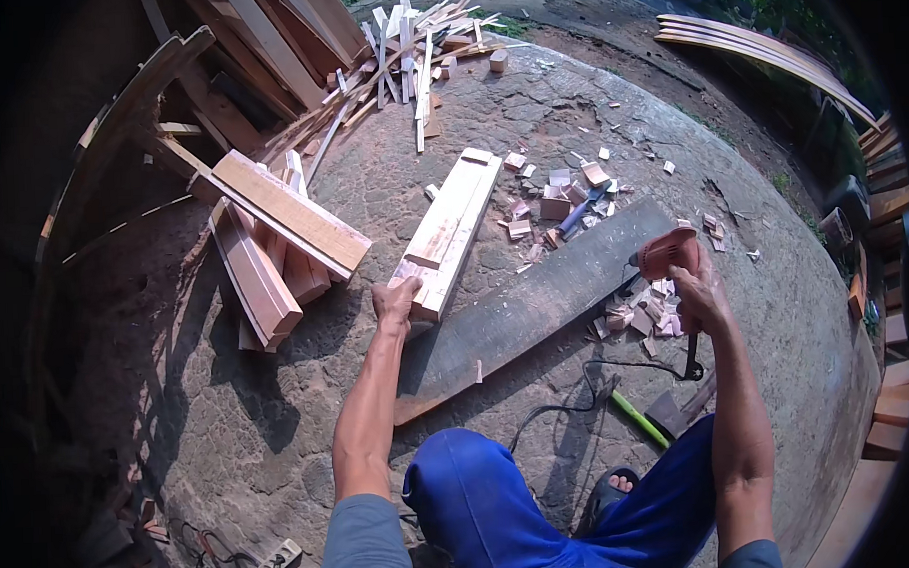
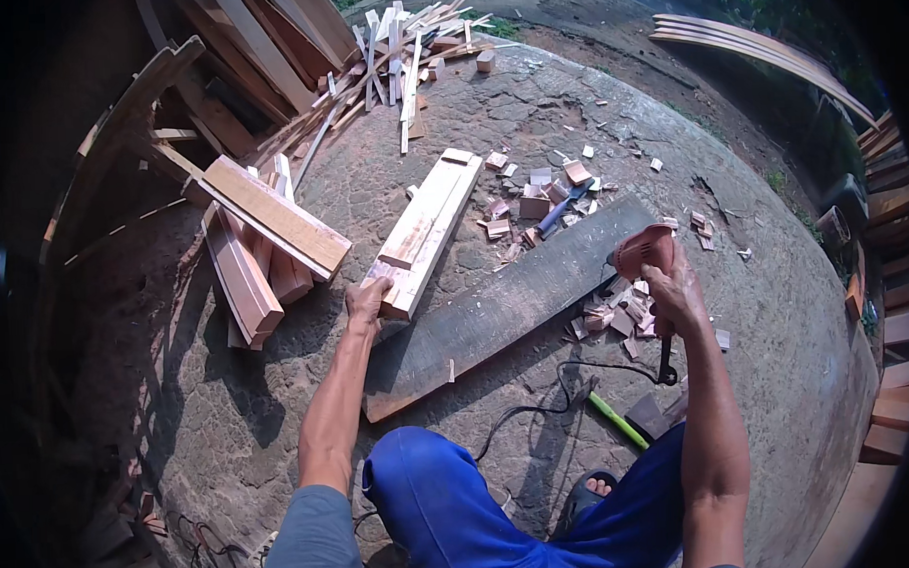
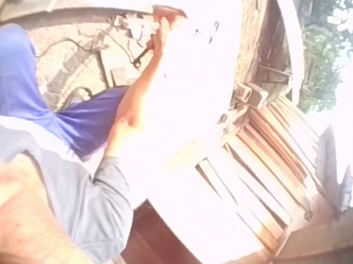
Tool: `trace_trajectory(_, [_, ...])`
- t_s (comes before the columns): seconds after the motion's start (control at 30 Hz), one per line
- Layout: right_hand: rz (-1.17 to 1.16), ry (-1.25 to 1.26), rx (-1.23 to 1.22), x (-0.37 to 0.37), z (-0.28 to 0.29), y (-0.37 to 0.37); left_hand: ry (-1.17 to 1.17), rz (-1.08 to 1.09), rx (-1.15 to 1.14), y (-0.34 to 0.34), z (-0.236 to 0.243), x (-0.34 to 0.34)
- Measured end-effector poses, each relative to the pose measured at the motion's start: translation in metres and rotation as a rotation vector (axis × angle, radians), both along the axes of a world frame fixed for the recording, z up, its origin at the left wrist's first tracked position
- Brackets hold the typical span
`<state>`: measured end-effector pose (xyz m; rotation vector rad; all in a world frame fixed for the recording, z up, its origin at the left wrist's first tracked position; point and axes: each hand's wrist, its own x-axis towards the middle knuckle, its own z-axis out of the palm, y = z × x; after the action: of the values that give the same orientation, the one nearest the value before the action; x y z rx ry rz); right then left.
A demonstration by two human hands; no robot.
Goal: The person sits on the ground and uses a corded drill to make holes in several small wooden planks. They repeatedly position the drill, drill into the wood, and set the pieces aside.
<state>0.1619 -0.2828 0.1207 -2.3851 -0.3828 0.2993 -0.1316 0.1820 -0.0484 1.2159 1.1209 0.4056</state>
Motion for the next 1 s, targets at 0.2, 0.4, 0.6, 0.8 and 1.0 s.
trace_trajectory(0.2, [0.110, -0.016, -0.090, -0.003, 0.011, 0.012, 0.293, -0.071, 1.118, -0.096, 0.055, -0.110])
trace_trajectory(0.4, [0.158, 0.011, -0.155, -0.014, 0.017, 0.031, 0.451, -0.553, 2.026, -0.157, 0.013, -0.205])
trace_trajectory(0.6, [0.145, -0.003, -0.209, -0.014, 0.013, 0.024, 0.522, -0.703, 1.288, -0.169, 0.024, -0.174])
trace_trajectory(0.8, [0.088, 0.074, -0.084, -0.018, 0.017, 0.026, 0.796, -0.692, 0.917, -0.127, 0.042, -0.029])
trace_trajectory(1.0, [0.057, 0.091, -0.029, -0.004, 0.004, 0.015, 0.715, -0.684, 0.943, -0.131, 0.051, -0.011])
